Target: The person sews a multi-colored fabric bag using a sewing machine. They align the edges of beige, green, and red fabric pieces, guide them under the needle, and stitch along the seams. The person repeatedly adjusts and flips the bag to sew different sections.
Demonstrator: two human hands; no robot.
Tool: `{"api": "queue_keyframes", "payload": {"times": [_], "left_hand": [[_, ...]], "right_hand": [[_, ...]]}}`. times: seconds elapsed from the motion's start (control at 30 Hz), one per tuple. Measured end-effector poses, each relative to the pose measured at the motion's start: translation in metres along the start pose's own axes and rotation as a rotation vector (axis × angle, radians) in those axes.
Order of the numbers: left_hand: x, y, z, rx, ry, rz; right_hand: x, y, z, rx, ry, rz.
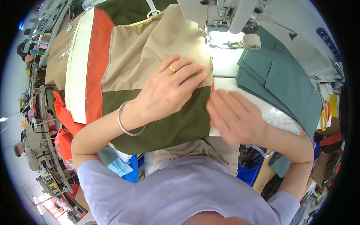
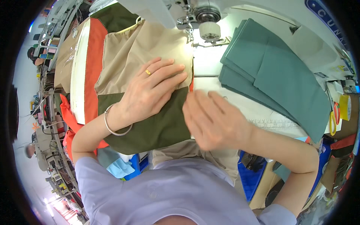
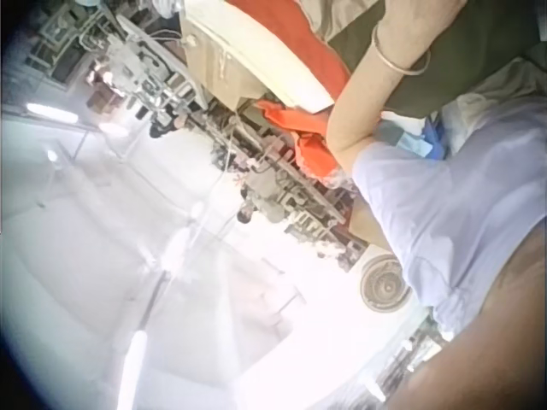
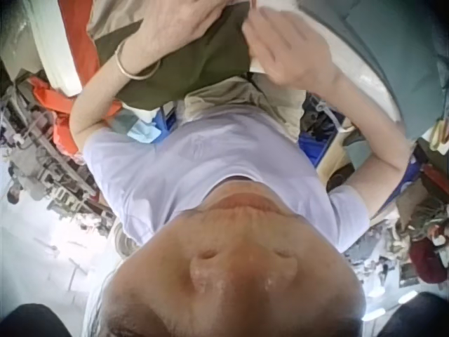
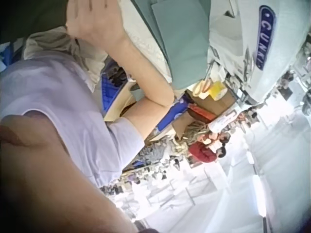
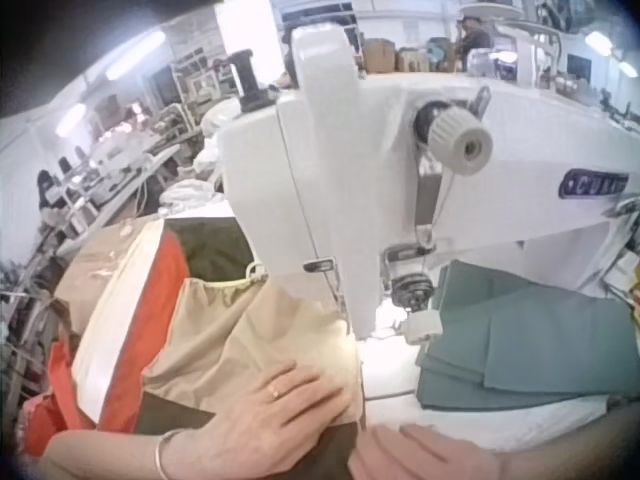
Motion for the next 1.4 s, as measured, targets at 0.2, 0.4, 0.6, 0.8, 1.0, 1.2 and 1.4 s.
{"api": "queue_keyframes", "payload": {"times": [0.2,0.4,0.6,0.8,1.0,1.2,1.4], "left_hand": [[-0.001,-0.003,-0.004,0.042,0.070,-0.023],[-0.001,-0.003,-0.004,0.016,0.175,0.011],[-0.002,0.000,-0.008,0.052,0.233,-0.070],[-0.003,-0.002,-0.005,0.084,0.220,-0.091],[-0.015,0.000,0.004,0.112,0.215,-0.093],[-0.024,0.001,0.011,0.133,0.253,-0.109],[-0.035,0.003,0.015,0.118,0.293,-0.122]], "right_hand": [[-0.025,-0.010,-0.004,0.034,-0.098,0.144],[-0.029,-0.001,-0.008,-0.014,-0.087,0.257],[-0.027,0.000,-0.007,-0.019,-0.096,0.290],[-0.021,-0.001,-0.005,-0.077,-0.105,0.293],[-0.008,0.002,-0.002,-0.071,-0.099,0.261],[0.002,0.009,-0.002,-0.101,-0.071,0.246],[0.009,0.015,0.003,-0.128,-0.070,0.242]]}}
Point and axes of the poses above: each hand's wrist, its own z-axis towards the middle knuckle, its own y-axis out of the palm, x = y × z, the point moved 10 cm from there along z, towards the middle knuckle, and after that the axes turned 4 degrees about z, right-handed, at the moved point
